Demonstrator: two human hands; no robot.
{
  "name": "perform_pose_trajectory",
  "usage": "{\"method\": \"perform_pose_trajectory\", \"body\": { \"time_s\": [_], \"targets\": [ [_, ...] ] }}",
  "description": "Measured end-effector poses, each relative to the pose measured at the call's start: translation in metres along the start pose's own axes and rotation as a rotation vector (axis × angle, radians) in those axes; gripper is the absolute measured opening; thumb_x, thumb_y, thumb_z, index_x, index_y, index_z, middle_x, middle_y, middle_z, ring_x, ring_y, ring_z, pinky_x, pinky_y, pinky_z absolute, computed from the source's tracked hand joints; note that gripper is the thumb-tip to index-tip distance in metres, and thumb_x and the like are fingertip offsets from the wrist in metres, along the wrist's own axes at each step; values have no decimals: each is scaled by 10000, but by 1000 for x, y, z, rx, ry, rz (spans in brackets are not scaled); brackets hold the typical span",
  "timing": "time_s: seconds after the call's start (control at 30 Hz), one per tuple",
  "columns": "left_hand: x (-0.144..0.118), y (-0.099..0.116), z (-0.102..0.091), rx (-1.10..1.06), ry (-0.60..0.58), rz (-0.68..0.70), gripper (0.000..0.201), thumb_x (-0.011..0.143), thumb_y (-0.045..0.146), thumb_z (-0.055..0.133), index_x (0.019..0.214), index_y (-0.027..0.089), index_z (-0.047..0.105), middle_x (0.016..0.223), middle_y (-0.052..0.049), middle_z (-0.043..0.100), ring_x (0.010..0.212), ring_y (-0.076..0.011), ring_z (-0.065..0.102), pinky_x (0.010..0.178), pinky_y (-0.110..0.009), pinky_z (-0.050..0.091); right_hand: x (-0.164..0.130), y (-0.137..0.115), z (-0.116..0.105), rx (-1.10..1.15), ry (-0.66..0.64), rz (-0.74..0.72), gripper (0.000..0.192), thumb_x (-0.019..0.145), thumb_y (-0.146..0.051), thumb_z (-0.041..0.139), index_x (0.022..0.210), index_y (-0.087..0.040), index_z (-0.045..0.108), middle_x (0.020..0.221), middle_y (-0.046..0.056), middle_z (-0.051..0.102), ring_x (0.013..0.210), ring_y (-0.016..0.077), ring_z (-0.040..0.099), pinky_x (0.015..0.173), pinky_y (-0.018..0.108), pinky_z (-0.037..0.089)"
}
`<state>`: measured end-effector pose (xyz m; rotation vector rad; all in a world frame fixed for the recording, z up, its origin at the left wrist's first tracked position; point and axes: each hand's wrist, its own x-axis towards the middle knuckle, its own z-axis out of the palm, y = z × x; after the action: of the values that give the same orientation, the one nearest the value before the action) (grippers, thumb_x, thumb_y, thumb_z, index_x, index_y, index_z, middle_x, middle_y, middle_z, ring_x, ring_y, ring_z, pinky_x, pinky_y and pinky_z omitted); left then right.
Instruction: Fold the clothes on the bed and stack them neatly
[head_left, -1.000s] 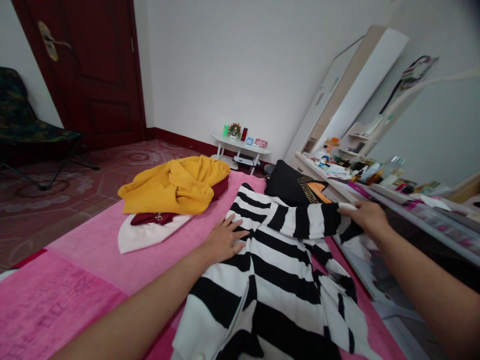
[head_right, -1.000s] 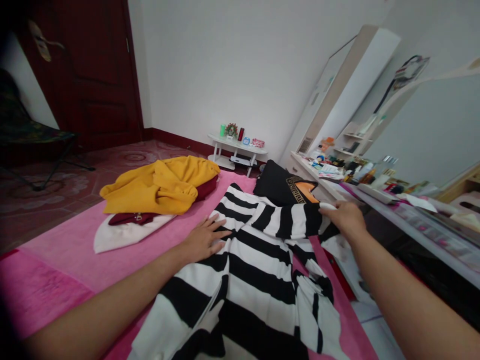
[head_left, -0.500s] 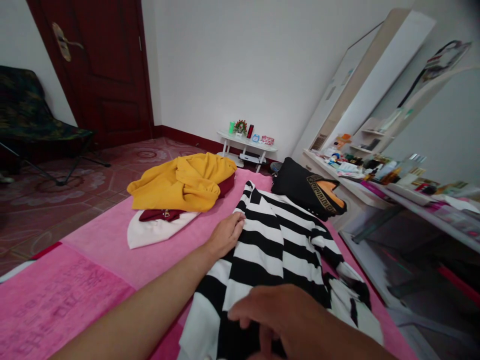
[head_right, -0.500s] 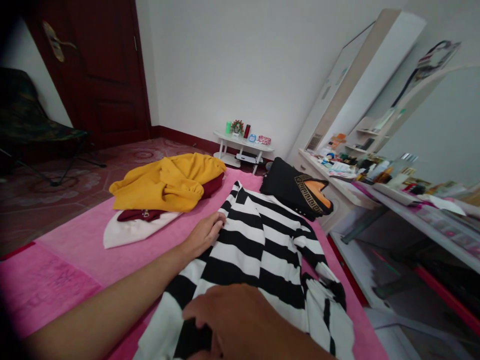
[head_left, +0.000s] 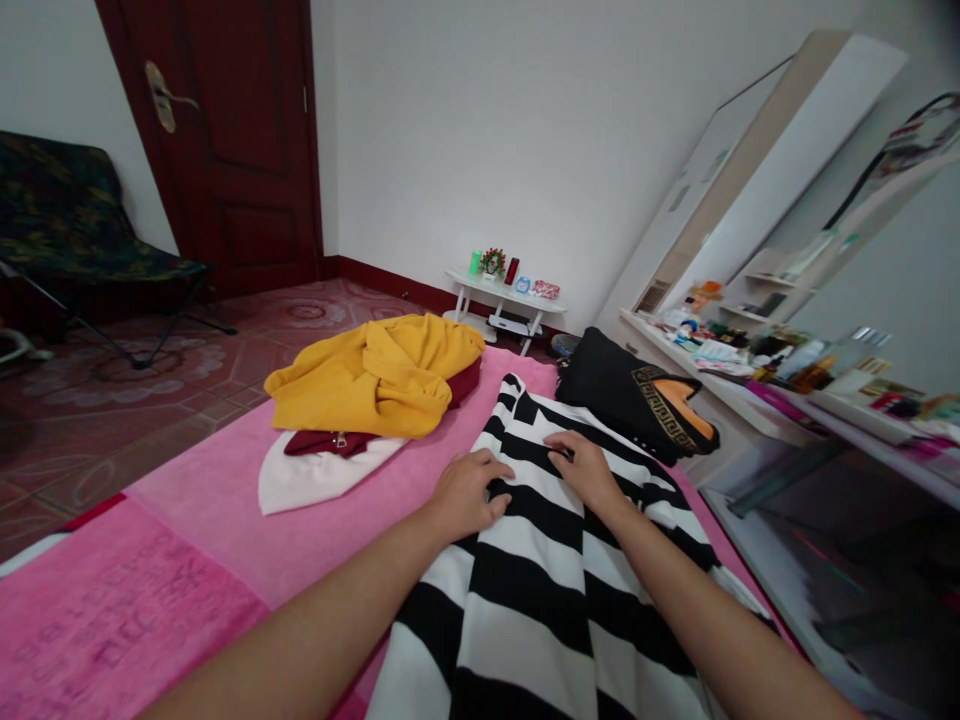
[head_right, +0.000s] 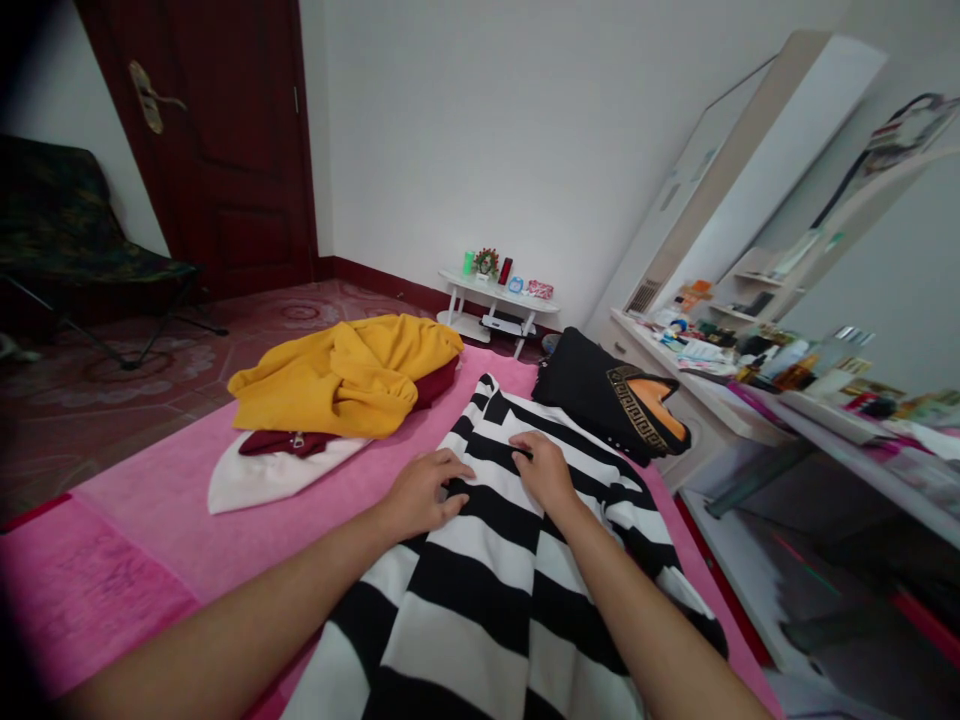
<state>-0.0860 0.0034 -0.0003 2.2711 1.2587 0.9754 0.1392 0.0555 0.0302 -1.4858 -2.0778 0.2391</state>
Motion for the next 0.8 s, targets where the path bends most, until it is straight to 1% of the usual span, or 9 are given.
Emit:
{"method": "perform_pose_trajectory", "body": {
  "time_s": [0.1,0.17,0.33,0.4,0.47,0.53,0.6,0.73,0.8],
  "targets": [
    [3,-2,0,-16,-34,26,228,726,195,613,920,274,704,875,1,648,817,-178,585,806,-326,432,9,2,15,-104,-30,-176,291,778,-118,493,996,-191,672,1089,57,647,1047,196,562,958,353,416],
    [4,-4,1,-43,-45,21,234,727,152,588,886,273,709,814,14,656,780,-165,583,804,-324,421,20,0,21,-181,-53,-214,333,809,-112,460,1064,-201,655,1133,50,630,1078,194,545,969,344,403],
    [6,-4,1,-78,-45,9,234,723,135,585,868,271,710,794,21,654,769,-157,581,815,-328,405,66,-2,28,-342,-26,-88,458,875,-119,370,1303,-217,502,1183,70,614,1023,185,586,883,293,434],
    [5,-5,1,-83,-47,7,229,722,134,588,863,269,707,787,20,649,774,-159,581,815,-331,400,85,-2,32,-426,-94,-23,504,868,-122,398,1350,-259,453,1186,63,622,1035,196,591,872,295,431],
    [5,-6,1,-96,-45,6,221,723,135,594,860,269,705,778,21,643,772,-159,578,813,-333,397,99,-2,36,-489,-196,24,494,841,-145,473,1312,-292,500,1138,52,652,1024,209,603,851,293,434],
    [6,-7,2,-129,-36,12,216,731,135,594,863,267,703,771,19,634,761,-156,572,809,-328,401,109,-2,39,-521,-237,57,398,818,-171,515,1189,-282,606,1073,56,679,997,221,616,825,291,439],
    [7,-8,3,-209,-6,34,229,754,116,562,875,252,700,787,8,623,766,-150,568,789,-303,415,116,-2,39,-535,-204,92,326,810,-169,500,1081,-249,663,1035,80,689,973,231,626,799,291,443],
    [10,-7,3,-430,126,110,279,767,39,468,862,193,681,808,-16,583,800,-134,559,736,-241,430,127,-2,33,-563,-102,198,341,792,-177,467,1060,-217,673,1015,115,685,966,252,626,782,304,444],
    [12,-7,4,-488,185,90,275,746,22,459,824,175,673,775,-12,557,735,-119,541,669,-222,417,131,-2,35,-552,-60,263,339,782,-201,471,1046,-220,682,1005,111,684,964,257,623,780,309,445]
  ]
}}
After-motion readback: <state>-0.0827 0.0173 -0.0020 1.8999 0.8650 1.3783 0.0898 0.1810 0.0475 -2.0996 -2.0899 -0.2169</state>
